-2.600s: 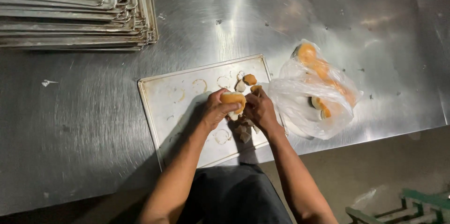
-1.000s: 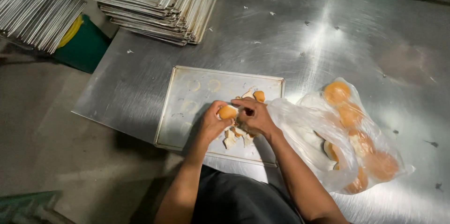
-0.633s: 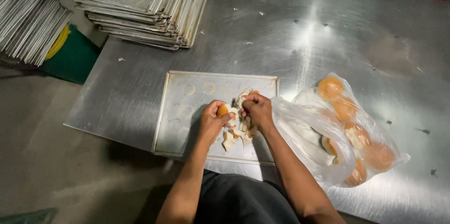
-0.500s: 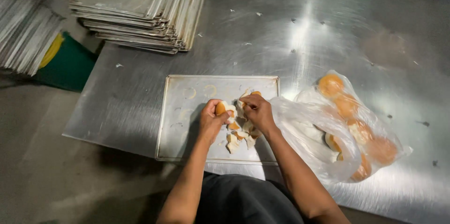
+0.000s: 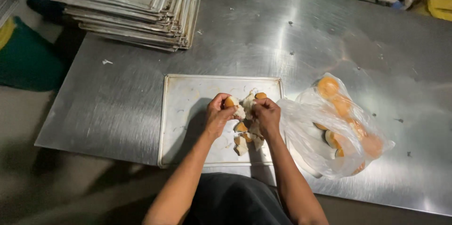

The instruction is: Manually crumbling bread rolls from a plastic bag onto a metal tray.

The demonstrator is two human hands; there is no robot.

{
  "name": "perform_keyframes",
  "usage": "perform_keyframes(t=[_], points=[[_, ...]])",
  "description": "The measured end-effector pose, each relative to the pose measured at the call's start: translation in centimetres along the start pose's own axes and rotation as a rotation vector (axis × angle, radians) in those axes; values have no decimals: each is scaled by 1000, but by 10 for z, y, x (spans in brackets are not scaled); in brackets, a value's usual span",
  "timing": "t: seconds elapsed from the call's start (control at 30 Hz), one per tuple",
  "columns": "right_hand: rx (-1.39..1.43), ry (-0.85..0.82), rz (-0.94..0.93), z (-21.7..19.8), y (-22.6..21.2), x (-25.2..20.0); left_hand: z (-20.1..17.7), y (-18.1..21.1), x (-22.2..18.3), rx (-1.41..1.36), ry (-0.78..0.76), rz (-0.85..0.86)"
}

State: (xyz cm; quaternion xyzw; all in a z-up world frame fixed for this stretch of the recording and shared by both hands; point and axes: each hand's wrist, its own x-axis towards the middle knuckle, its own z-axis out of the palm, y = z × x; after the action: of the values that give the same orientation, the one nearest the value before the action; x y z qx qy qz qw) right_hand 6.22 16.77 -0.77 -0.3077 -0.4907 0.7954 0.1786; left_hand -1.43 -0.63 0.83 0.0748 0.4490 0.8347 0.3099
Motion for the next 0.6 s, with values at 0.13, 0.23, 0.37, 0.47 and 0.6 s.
perform_keyframes(t=[0.13, 0.23, 0.37, 0.47, 0.6], points=[[-656, -22, -244, 10, -10, -33, -5, 11, 0, -25, 7, -36], [-703, -149, -652, 37, -27, -55, -6, 5, 6, 30, 20, -50], [-420, -9, -100, 55, -20, -68, -15, -13, 20, 143, -37, 9], [-576, 79, -139, 41, -9, -64, -18, -19, 29, 240, -107, -29], [-1372, 15, -565, 23, -9, -66, -28, -27, 25, 474, -161, -35]])
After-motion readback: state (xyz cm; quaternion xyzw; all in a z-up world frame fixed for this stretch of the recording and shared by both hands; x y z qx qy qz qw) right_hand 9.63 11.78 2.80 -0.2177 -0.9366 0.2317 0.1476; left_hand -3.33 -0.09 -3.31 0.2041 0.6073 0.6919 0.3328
